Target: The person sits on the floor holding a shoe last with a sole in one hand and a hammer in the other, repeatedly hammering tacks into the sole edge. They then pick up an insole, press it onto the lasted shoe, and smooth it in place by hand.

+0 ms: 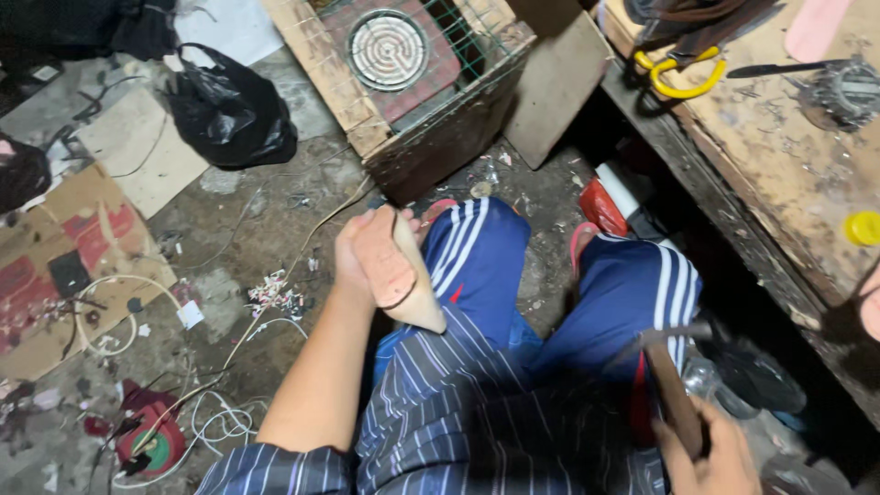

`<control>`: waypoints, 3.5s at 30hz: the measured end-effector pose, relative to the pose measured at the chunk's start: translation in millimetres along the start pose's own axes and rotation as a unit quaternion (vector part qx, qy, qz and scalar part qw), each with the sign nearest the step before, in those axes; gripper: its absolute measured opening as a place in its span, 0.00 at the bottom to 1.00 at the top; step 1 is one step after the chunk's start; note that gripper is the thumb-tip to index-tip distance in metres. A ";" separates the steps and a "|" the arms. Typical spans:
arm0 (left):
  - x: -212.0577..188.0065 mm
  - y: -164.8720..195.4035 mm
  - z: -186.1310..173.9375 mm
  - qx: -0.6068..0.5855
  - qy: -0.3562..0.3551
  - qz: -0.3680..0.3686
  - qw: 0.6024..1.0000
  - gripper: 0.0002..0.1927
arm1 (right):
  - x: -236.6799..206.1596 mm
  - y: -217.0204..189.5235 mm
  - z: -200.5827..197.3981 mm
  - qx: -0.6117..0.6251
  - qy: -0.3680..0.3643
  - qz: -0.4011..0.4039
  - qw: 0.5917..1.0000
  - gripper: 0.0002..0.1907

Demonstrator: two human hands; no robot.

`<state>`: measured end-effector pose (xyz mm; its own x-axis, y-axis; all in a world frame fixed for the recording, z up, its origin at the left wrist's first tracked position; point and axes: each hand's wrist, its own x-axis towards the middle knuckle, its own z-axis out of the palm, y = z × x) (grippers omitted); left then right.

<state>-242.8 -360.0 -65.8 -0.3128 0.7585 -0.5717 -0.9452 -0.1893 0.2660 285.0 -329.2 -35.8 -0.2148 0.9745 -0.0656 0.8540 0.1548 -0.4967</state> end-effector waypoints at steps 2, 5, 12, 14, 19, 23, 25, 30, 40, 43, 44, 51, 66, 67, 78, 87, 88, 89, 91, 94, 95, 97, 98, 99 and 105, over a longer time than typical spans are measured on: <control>7.1 0.0 3.2 -0.008 -0.018 -0.012 1.000 0.22 | -13.6 33.1 21.3 0.036 0.008 -0.012 0.999 0.33; 12.2 -1.2 7.2 0.009 -0.062 -0.011 0.998 0.22 | -19.4 48.5 38.5 0.172 0.015 -0.025 0.985 0.18; 12.3 -22.7 43.1 0.014 -0.192 -0.029 0.981 0.16 | 24.8 -67.0 -15.0 0.157 -0.096 -0.101 0.978 0.17; 7.1 -35.5 66.1 0.020 -0.220 -0.028 0.975 0.17 | 53.2 -115.1 -9.3 0.419 -0.312 -0.012 0.853 0.21; -6.0 -59.1 119.2 0.017 -0.307 -0.006 0.951 0.25 | 74.7 -190.7 1.9 0.516 -0.403 -0.215 0.725 0.18; -8.5 -50.0 136.9 0.115 -0.361 0.068 0.923 0.28 | 80.8 -212.9 5.1 0.734 -0.500 0.036 0.459 0.24; -11.1 -48.5 140.9 0.199 -0.291 0.080 0.932 0.29 | 85.7 -216.7 8.0 0.601 -0.435 0.094 0.664 0.32; -29.5 -53.1 153.1 0.131 -0.249 0.005 0.960 0.31 | 85.5 -220.0 18.0 0.363 -0.273 -0.052 0.889 0.45; -73.4 -45.3 172.0 0.345 -0.286 0.116 0.886 0.31 | 79.3 -216.2 17.9 0.145 -0.193 -0.234 0.942 0.51; -76.0 -41.3 171.3 0.367 -0.298 0.136 0.870 0.29 | 77.5 -219.0 13.9 0.139 -0.175 -0.259 0.940 0.49; -75.3 -39.9 169.1 0.378 -0.303 0.142 0.863 0.28 | 78.1 -221.3 11.1 0.137 -0.176 -0.261 0.939 0.48; -3.9 -23.0 138.6 0.188 -0.162 0.037 0.968 0.20 | 101.1 -241.0 -23.9 0.209 -0.268 -0.248 0.907 0.58; 39.4 -34.7 78.5 0.049 -0.044 -0.166 0.984 0.23 | 91.0 -229.1 27.5 0.490 -0.407 -0.080 0.767 0.33; 38.7 -32.6 76.3 0.045 -0.047 -0.172 0.983 0.24 | 90.8 -225.2 34.2 0.493 -0.412 -0.041 0.765 0.31; 9.0 -16.6 96.4 0.132 -0.170 -0.066 0.974 0.25 | 104.1 -205.7 51.3 0.479 -0.313 -0.032 0.819 0.21; -61.5 -39.7 144.4 0.499 -0.340 0.112 0.789 0.24 | 127.1 -255.5 0.5 0.359 -0.046 -0.294 0.885 0.16; -66.5 -41.5 144.4 0.512 -0.345 0.112 0.779 0.22 | 127.1 -259.0 -1.8 0.362 -0.040 -0.298 0.882 0.17; -70.5 -43.6 143.9 0.524 -0.351 0.112 0.768 0.21 | 126.9 -261.1 -3.6 0.365 -0.033 -0.302 0.880 0.17; -76.6 -48.5 140.8 0.529 -0.357 0.133 0.759 0.22 | 124.9 -262.8 -3.8 0.398 -0.050 -0.281 0.872 0.16; -81.4 -50.9 134.3 0.400 -0.370 0.064 0.836 0.23 | 120.8 -261.3 0.8 0.500 -0.093 -0.236 0.828 0.16; -81.9 -50.9 132.4 0.329 -0.371 0.021 0.868 0.24 | 119.1 -261.0 3.1 0.540 -0.110 -0.216 0.806 0.16; -81.0 -52.4 130.8 0.329 -0.343 0.012 0.880 0.24 | 116.5 -260.9 6.7 0.573 -0.106 -0.186 0.791 0.16; -80.7 -53.1 130.6 0.328 -0.329 0.008 0.885 0.24 | 115.5 -261.4 7.9 0.588 -0.105 -0.172 0.783 0.15; -80.7 -52.6 130.3 0.323 -0.334 0.005 0.885 0.24 | 115.0 -261.5 7.5 0.544 -0.078 -0.202 0.811 0.14; -83.6 -50.4 132.6 0.294 -0.346 -0.008 0.891 0.23 | 116.0 -264.8 -2.5 0.422 -0.027 -0.288 0.859 0.10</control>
<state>-156.6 -331.1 71.5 0.0250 0.9995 -0.0174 -0.6736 0.0297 0.7385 35.1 -256.7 90.3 -0.5285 0.7631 0.3720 -0.0434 0.4134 -0.9095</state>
